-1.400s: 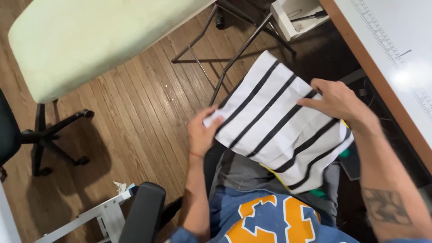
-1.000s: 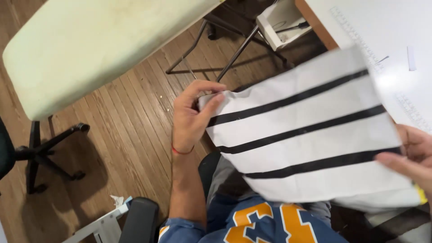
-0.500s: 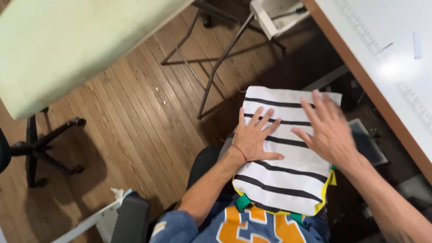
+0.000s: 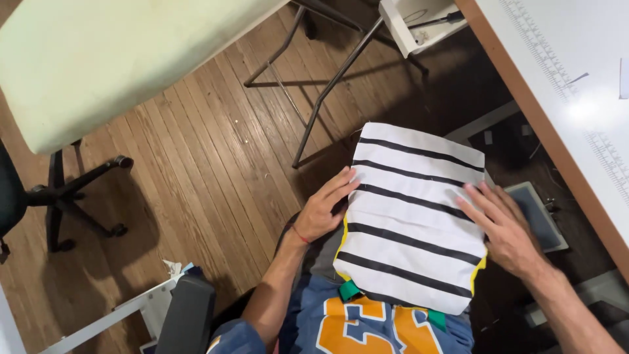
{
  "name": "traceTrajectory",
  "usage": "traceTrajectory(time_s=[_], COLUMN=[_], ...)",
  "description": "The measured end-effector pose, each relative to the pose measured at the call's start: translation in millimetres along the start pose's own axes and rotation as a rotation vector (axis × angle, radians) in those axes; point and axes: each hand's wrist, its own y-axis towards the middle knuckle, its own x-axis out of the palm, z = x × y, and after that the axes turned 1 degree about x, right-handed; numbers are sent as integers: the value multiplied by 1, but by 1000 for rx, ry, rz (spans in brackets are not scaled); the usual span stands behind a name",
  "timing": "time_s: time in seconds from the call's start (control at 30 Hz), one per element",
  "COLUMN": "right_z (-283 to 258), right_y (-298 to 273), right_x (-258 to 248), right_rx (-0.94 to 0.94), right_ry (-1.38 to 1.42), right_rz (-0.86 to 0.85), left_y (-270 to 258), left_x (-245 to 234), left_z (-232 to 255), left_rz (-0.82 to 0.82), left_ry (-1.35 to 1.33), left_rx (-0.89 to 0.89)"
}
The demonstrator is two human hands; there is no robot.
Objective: Sewing a striped fabric pouch using an industrial sewing machine
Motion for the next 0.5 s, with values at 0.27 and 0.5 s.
traceTrajectory(time_s=[0.27, 0.5], right_z=[-22, -16], right_y=[53, 44], right_x=[-75, -44], right_rx=[496, 1122], right_ry=[673, 635], right_rz=[273, -33], left_y=[82, 73], left_x=[-27, -29], left_z=[26, 33], left_rz=[245, 140], left_ry=[-155, -224], left_rx=[-70, -451])
